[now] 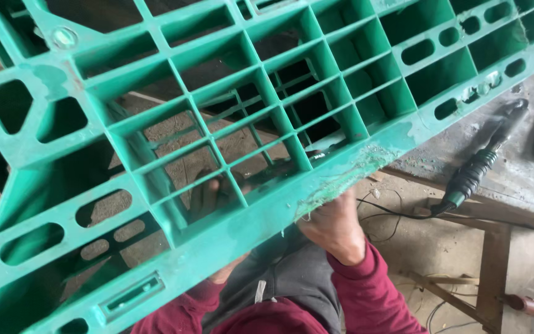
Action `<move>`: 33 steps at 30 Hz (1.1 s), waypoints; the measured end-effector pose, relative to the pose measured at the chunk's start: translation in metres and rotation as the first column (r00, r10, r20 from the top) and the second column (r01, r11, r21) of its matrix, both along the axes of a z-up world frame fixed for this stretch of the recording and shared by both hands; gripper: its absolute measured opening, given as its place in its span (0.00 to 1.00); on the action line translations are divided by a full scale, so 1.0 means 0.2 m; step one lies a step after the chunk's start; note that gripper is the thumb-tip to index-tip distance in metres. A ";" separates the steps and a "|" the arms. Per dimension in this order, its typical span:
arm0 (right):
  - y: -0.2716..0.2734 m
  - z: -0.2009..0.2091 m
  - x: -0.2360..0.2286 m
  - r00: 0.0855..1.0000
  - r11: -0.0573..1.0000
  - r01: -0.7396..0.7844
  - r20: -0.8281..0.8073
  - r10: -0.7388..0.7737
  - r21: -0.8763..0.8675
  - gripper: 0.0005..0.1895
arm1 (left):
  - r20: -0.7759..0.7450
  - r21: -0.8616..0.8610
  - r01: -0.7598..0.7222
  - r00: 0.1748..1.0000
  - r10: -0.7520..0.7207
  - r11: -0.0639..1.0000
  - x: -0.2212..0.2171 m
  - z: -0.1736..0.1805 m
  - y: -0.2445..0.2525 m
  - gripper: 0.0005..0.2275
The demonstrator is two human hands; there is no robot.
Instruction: The person uses a utility knife to trim the edges of a green plastic crate and then uses a soldering iron to melt and fuse the plastic sections. They hold the crate by hand on a workshop floor while applying the heated tool to repair or modify the structure.
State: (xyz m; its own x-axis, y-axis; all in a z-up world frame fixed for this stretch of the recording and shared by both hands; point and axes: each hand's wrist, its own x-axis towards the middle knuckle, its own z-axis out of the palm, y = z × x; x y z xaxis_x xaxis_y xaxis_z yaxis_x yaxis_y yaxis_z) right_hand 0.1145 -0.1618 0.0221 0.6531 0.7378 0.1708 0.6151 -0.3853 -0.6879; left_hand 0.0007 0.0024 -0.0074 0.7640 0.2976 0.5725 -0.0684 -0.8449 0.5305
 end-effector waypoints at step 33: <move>0.02 0.02 -0.03 0.858 0.987 -0.138 0.489 0.158 -0.076 0.13 | -0.105 0.180 0.000 0.994 0.019 0.984 -0.02 0.02 -0.03 0.19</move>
